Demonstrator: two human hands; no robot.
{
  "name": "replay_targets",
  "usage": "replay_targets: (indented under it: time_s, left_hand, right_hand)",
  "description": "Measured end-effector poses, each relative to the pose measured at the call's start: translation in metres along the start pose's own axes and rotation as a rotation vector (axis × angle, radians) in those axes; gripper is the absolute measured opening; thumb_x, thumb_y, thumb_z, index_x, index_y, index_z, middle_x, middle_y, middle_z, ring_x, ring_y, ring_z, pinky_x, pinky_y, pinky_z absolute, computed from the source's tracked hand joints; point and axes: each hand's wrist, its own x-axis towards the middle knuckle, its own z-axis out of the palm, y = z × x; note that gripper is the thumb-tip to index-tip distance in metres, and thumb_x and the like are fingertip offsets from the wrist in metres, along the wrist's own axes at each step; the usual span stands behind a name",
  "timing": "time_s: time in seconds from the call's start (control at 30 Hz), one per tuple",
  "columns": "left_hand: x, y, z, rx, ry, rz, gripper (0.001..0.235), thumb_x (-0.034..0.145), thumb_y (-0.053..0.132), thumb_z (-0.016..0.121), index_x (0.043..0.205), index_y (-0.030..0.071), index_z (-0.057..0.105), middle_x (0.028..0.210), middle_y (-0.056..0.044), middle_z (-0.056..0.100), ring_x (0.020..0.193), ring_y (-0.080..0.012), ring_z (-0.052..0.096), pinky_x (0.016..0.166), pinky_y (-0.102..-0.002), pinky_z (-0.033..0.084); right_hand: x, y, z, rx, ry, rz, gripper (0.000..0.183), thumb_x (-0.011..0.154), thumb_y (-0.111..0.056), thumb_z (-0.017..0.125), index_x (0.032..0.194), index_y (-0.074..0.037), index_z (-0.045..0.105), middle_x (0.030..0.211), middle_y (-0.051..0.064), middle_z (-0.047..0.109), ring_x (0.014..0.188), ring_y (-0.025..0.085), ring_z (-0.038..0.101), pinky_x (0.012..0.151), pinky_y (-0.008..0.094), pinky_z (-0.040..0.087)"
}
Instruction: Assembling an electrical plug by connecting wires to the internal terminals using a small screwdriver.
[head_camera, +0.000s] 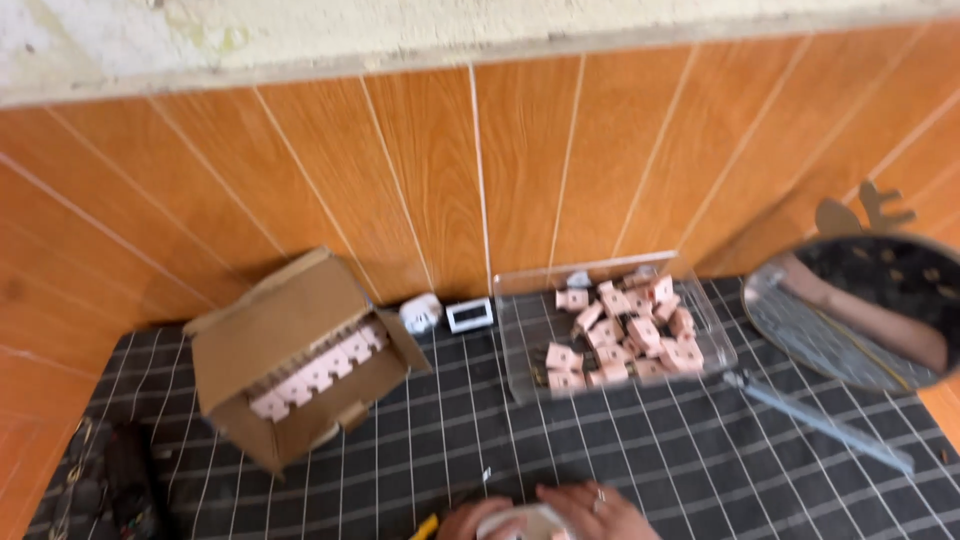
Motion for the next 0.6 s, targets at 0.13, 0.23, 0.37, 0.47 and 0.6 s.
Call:
replay_targets:
  time_s: [0.13, 0.23, 0.37, 0.47, 0.6]
  left_hand:
    - [0.036, 0.064, -0.068, 0.178, 0.072, 0.378, 0.057, 0.104, 0.054, 0.059, 0.147, 0.017, 0.058, 0.140, -0.014, 0.060, 0.118, -0.0369, 0.054, 0.099, -0.048, 0.042]
    - [0.037, 0.126, -0.114, 0.041, -0.069, 0.231, 0.082, 0.080, 0.056, 0.080, 0.148, 0.017, 0.055, 0.143, -0.013, 0.055, 0.127, -0.0376, 0.047, 0.104, -0.055, 0.039]
    - [0.033, 0.143, -0.121, 0.043, -0.047, 0.218, 0.077, 0.078, 0.044, 0.081, 0.144, 0.013, 0.056, 0.141, -0.010, 0.055, 0.127, -0.0340, 0.047, 0.105, -0.051, 0.039]
    - [0.030, 0.141, -0.119, 0.047, -0.107, 0.144, 0.080, 0.081, 0.043, 0.082, 0.148, 0.015, 0.051, 0.147, -0.008, 0.051, 0.133, -0.0315, 0.040, 0.109, -0.051, 0.038]
    - [0.026, 0.142, -0.118, 0.059, -0.087, 0.155, 0.081, 0.082, 0.041, 0.081, 0.151, 0.018, 0.047, 0.146, -0.007, 0.052, 0.132, -0.0318, 0.042, 0.106, -0.051, 0.040]
  right_hand:
    - [0.046, -0.044, -0.085, 0.115, -0.098, 0.029, 0.100, 0.088, -0.083, 0.064, 0.152, -0.008, 0.048, 0.135, 0.019, 0.064, 0.116, 0.037, 0.064, 0.096, 0.048, 0.048]
    - [0.042, -0.046, -0.081, 0.091, -0.082, 0.060, 0.103, 0.076, -0.066, 0.084, 0.152, -0.009, 0.045, 0.132, 0.015, 0.068, 0.114, 0.032, 0.067, 0.092, 0.048, 0.053]
    - [0.040, -0.048, -0.078, 0.067, -0.081, 0.068, 0.105, 0.072, -0.062, 0.087, 0.152, -0.010, 0.044, 0.130, 0.015, 0.067, 0.112, 0.031, 0.068, 0.094, 0.046, 0.053]
    - [0.039, -0.047, -0.076, 0.043, -0.097, 0.076, 0.106, 0.071, -0.062, 0.088, 0.153, -0.012, 0.042, 0.134, 0.017, 0.066, 0.116, 0.035, 0.067, 0.098, 0.049, 0.051]
    - [0.038, -0.052, -0.077, 0.031, -0.130, 0.120, 0.108, 0.070, -0.061, 0.088, 0.156, -0.015, 0.040, 0.135, 0.017, 0.064, 0.115, 0.035, 0.066, 0.096, 0.049, 0.052]
